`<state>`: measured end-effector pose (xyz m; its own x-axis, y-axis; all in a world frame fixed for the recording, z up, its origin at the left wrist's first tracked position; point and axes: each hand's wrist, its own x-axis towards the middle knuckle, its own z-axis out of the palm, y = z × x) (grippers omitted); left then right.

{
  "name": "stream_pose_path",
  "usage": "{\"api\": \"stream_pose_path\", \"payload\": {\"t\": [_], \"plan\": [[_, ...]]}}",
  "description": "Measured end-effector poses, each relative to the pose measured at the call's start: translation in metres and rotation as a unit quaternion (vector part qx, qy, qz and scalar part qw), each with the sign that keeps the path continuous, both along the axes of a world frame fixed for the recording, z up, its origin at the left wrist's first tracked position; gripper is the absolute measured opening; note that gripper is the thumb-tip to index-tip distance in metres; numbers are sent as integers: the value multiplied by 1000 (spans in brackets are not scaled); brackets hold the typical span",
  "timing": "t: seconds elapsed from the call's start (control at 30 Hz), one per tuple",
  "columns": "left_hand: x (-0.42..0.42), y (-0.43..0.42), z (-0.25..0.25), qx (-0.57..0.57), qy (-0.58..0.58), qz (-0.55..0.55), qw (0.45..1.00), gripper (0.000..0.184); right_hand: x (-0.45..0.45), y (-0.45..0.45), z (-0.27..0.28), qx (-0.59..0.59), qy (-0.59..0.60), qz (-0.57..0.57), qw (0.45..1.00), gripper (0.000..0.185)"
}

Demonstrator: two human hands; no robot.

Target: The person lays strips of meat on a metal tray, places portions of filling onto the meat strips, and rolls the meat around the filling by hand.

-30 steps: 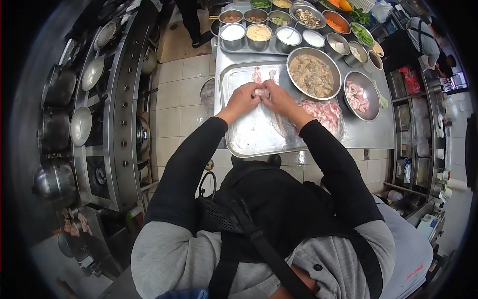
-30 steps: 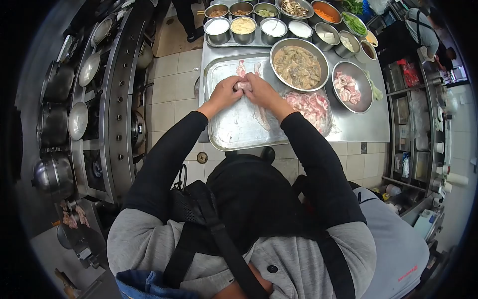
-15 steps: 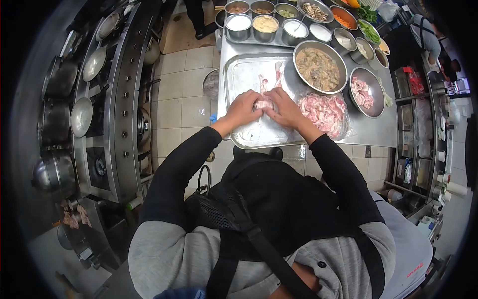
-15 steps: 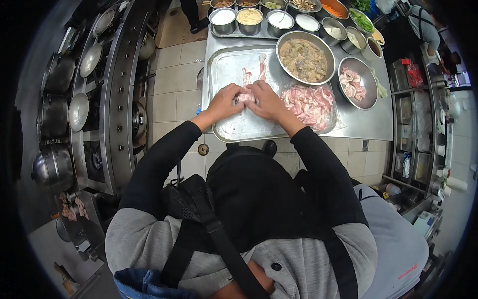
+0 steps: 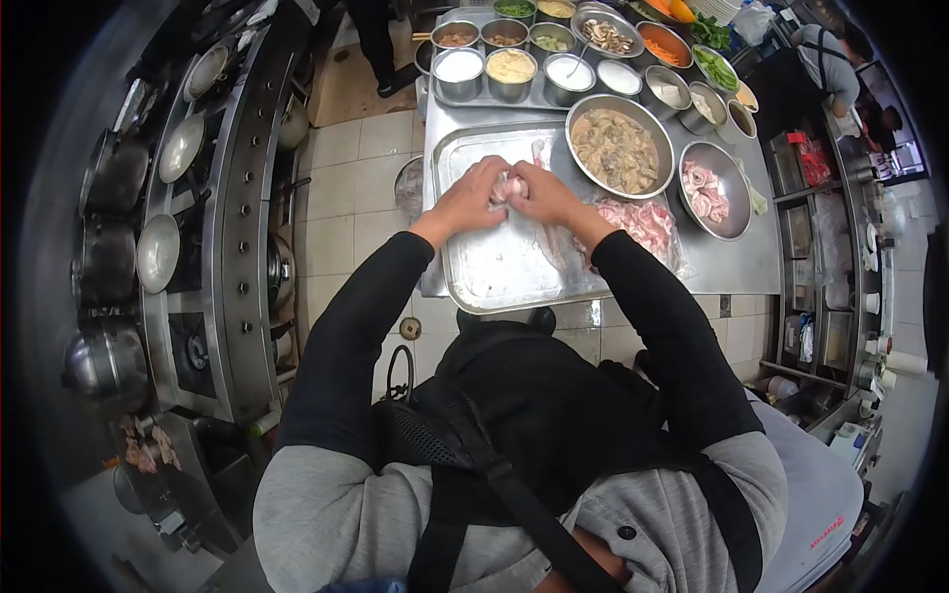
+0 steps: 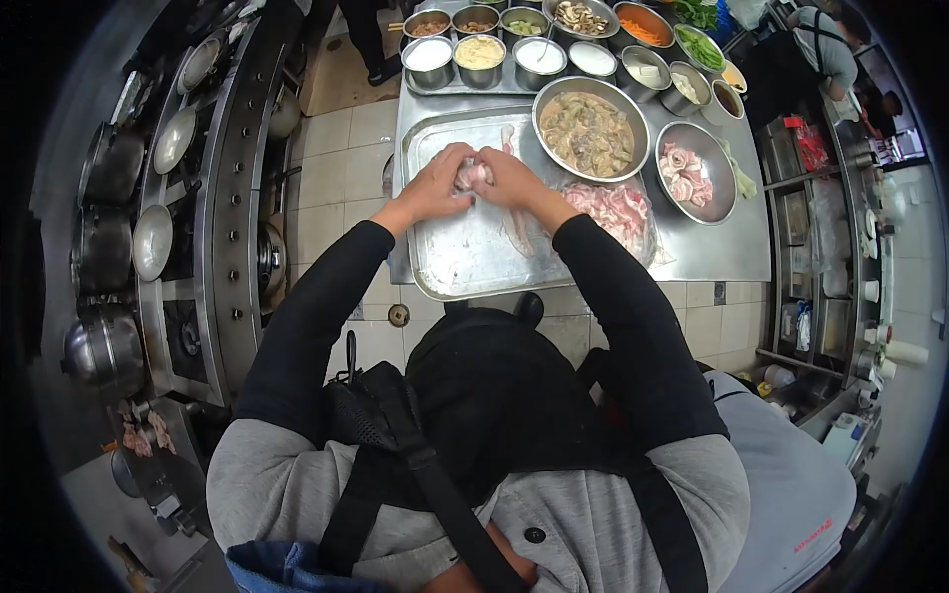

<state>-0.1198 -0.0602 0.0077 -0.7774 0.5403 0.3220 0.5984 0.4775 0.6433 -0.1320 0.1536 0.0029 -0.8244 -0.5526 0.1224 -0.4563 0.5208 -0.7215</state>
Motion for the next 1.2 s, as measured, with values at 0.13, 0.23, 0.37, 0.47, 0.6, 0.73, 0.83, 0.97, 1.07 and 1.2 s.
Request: {"api": "stream_pose_path", "payload": {"t": [0.13,0.23,0.37,0.47,0.6,0.73,0.83,0.97,1.07,1.2], "plan": [[2,13,18,96,-147,17,984,62,-35,-7,15,-207,-550,-96,804,39],[-7,10,-12,280,-428,34,859,48,-30,6,73,-155,-457,-167,860,41],[11,3,-5,491,-635,17,596,35,0,37,90,-368,-455,-193,788,52],[24,26,10,430,-624,99,644,28,41,45,52,-414,-449,-259,749,54],[32,74,89,315,-669,-13,673,42,89,16,60,-556,-475,-304,610,52],[43,110,130,197,-543,-22,816,53,98,49,54,-635,-436,-231,594,36],[41,97,141,142,-405,-44,902,53,86,121,26,-563,-388,-252,685,25],[7,51,112,126,-415,49,900,43,60,243,75,-153,-151,-369,904,31],[7,33,62,26,-306,111,945,45,42,310,63,12,-92,-436,895,50],[33,52,16,-103,-59,86,989,50,39,321,51,253,312,-362,841,50]]}}
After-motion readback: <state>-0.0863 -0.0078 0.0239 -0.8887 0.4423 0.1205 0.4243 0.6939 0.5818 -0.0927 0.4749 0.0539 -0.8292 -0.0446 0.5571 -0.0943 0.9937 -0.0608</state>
